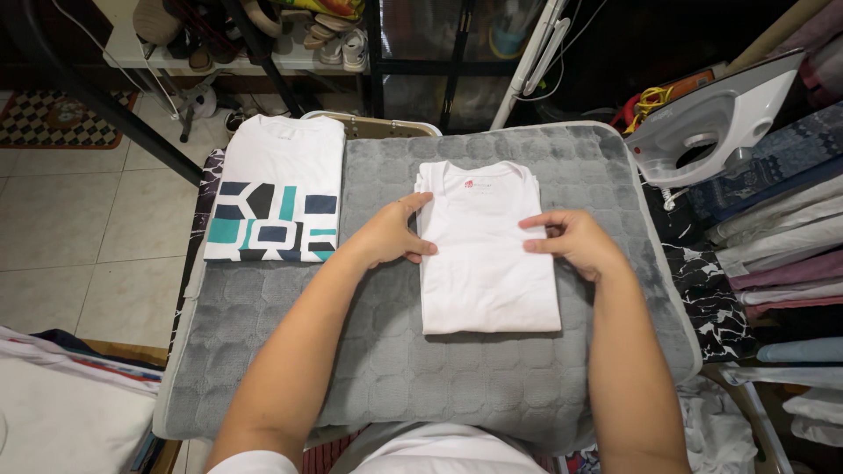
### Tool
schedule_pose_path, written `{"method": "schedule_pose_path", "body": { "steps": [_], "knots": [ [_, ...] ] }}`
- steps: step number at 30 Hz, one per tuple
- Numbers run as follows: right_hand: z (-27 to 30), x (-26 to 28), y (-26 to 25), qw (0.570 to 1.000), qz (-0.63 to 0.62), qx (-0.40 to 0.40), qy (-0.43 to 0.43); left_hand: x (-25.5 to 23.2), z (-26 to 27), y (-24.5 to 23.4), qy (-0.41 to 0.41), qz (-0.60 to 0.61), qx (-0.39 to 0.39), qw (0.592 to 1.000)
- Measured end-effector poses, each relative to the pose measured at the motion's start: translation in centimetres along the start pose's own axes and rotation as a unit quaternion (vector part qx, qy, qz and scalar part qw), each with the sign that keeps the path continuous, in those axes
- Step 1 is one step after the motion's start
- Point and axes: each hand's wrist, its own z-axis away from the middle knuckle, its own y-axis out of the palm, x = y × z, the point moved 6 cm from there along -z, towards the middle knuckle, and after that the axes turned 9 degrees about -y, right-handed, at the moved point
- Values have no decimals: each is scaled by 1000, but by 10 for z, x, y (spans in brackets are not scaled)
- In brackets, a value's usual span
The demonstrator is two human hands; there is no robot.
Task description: The person irons two white t-shirts on a portable ironing board. They smooth out the fabric, use an iron to press the shirts, and then fold them neatly before placing them aside.
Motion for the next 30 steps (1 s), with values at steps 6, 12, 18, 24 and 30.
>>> {"method": "schedule_pose_path", "body": {
  "steps": [6,12,18,24,30],
  "knots": [
    [19,31,2,977,189,-75,-60,-21,18,6,48,-254,-145,955],
    [51,47,93,844,445,-72,-292,-36,40,84,349,-225,-220,882],
    [62,24,125,782,576,98,-216,-1,39,129,252,-387,-140,876],
    [65,27,95,819,544,3,-183,27,26,104,194,-497,-181,826],
    [59,15,53,835,525,-88,-137,27,37,50,114,-512,-268,808]
  ]
}}
